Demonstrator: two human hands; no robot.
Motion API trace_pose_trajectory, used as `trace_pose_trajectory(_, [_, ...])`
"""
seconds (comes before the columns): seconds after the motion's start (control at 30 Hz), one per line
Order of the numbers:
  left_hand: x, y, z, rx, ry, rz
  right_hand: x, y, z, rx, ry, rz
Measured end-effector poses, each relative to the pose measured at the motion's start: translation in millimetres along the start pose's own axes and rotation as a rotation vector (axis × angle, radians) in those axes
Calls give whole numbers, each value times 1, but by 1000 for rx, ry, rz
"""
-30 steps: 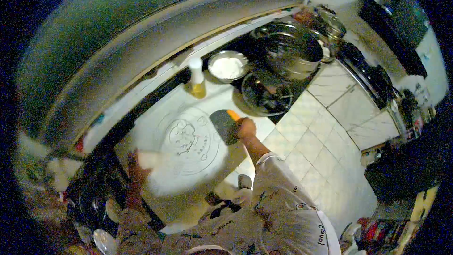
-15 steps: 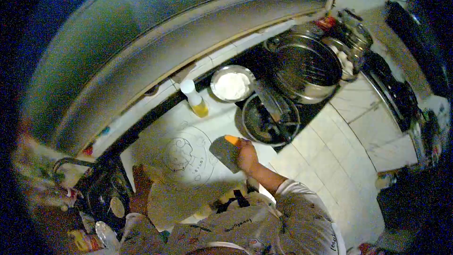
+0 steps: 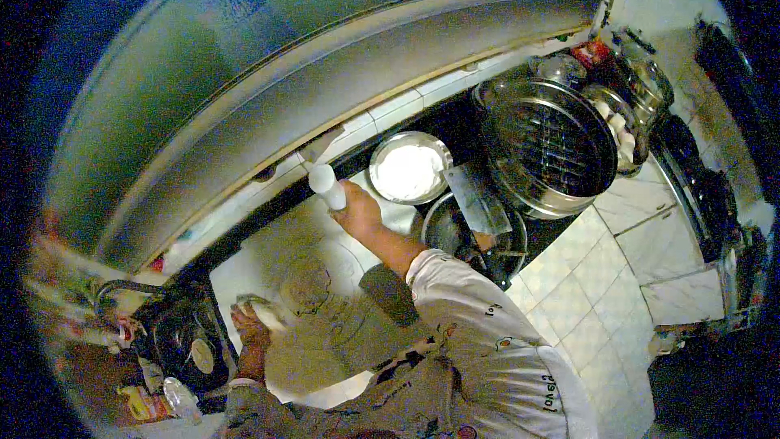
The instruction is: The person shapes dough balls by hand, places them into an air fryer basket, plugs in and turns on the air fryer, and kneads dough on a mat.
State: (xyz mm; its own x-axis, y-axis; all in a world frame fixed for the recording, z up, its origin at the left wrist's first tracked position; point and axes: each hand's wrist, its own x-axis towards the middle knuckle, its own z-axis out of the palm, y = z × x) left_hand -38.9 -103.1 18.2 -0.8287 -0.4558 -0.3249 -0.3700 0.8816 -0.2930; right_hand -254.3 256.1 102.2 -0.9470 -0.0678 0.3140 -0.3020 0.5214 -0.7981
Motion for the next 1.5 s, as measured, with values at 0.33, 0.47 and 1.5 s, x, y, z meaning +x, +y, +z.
trace_pose_trajectory(0.33, [-4, -2, -30, 81, -4, 28, 40, 2, -95, 46, 193, 192])
trace_pose_trajectory(0.47, [3, -5, -30, 94, -37, 53, 91, 27, -164, -14, 537, -38])
trace_pose_trajectory(1.5, [19, -9, -31, 90, 32, 53, 65, 105, -115, -143, 380, 24])
